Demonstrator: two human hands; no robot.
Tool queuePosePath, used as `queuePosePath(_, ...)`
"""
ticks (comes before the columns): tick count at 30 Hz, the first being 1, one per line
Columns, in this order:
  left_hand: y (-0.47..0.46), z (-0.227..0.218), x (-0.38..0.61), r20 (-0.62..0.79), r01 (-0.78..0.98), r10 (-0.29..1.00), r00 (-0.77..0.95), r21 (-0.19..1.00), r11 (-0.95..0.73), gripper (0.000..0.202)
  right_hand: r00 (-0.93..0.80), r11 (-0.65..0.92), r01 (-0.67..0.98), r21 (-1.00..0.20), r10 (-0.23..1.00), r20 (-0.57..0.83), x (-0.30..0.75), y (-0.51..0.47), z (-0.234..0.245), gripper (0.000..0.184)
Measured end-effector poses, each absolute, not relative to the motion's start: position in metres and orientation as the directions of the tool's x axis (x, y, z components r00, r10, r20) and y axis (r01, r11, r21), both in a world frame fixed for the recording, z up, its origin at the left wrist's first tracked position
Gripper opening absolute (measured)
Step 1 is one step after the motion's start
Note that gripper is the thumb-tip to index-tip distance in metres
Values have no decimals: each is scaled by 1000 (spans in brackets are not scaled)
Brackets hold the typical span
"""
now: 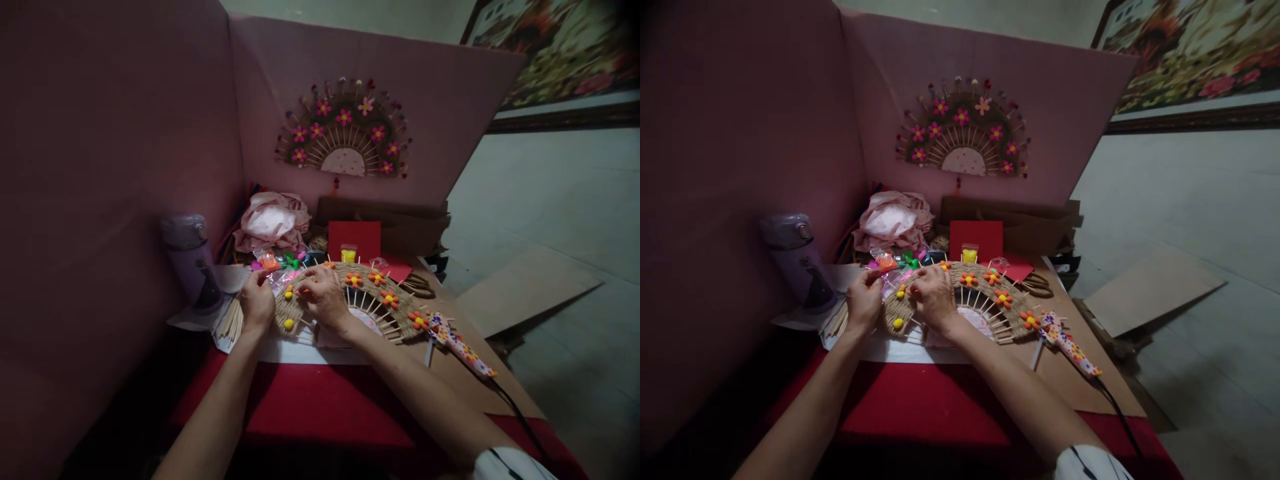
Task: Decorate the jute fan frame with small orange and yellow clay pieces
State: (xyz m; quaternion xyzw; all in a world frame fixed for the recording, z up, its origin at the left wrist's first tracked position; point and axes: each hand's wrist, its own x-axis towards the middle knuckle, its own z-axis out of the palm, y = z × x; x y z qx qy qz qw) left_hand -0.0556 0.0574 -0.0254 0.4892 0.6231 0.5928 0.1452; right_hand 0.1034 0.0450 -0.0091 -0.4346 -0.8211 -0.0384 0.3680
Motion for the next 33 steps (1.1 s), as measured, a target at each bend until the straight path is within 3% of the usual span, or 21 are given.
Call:
queuePosePath(7,49,-32,-56,422,523,817,-392,833,-180,27,-333,618,740,-265,679,654,102,43,-10,3)
queuePosePath(17,45,-32,-56,399,590,823,-403,801,-100,24,-372,637,730,-249,675,637,97,45,-11,6)
queuePosePath(26,51,-36,-56,335,534,834,-439,843,-57,21,-392,627,750,-212,679,621,94,44,-12,7)
queuePosePath(33,51,-37,-57,319,499,835,-448,864,-62,21,-384,649,717,-254,673,632,95,47,-14,7)
